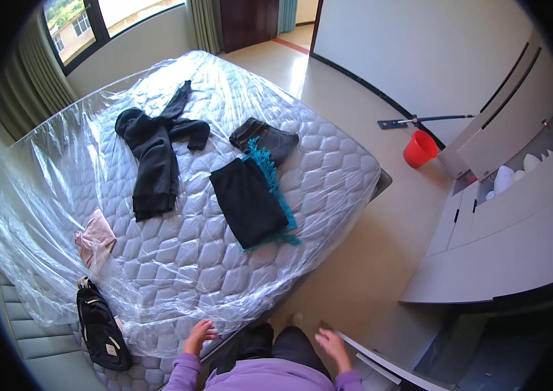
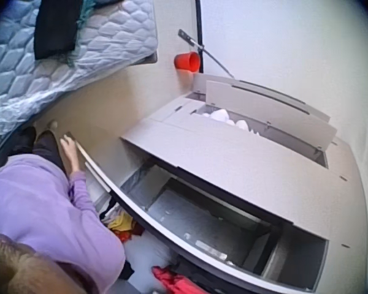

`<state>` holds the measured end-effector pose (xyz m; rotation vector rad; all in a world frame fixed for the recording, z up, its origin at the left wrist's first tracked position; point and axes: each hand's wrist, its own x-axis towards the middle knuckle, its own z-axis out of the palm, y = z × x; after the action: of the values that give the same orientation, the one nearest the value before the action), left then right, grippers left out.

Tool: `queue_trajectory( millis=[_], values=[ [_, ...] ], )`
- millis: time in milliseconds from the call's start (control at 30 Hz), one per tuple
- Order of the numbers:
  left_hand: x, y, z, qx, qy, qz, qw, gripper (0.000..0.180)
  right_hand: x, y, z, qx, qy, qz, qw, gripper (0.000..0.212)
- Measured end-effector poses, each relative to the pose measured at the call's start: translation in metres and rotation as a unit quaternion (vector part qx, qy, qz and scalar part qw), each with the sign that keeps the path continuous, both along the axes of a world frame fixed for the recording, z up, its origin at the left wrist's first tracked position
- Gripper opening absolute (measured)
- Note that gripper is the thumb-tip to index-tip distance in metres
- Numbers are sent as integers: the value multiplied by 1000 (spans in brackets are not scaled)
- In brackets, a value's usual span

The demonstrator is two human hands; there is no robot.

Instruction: The person folds several pieces of clothing, including a pink top, red pants, a black top, and a pink top, on a bed covered with a plastic sheet. They then place the folded items into a white wardrobe.

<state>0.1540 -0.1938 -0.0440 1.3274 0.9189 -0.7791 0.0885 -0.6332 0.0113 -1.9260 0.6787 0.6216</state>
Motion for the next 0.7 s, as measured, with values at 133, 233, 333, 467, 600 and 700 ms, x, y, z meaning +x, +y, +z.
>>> queue_trajectory(
  millis=[133,233,333,467,600,700],
  values=[
    [32,-25,7,-18,-16,-46,999,46,138,27,2,-21,-124,57,990,50],
    [73,-51,11,-20,-40,-56,997,48,234,35,-5,-46,-127,89,987,53],
    [117,-68,6,-2,-48,-33,998,50,307,41,-23,-79,-151,101,980,57],
    [162,-93,-6,-28,-50,37,998,55,379,46,-52,-133,-182,100,969,66],
    [207,-106,-17,19,-90,84,992,59,418,57,-71,-200,-199,92,955,75],
    [243,-111,-29,33,-114,128,985,64,437,58,-81,-216,-203,70,952,76]
  ],
)
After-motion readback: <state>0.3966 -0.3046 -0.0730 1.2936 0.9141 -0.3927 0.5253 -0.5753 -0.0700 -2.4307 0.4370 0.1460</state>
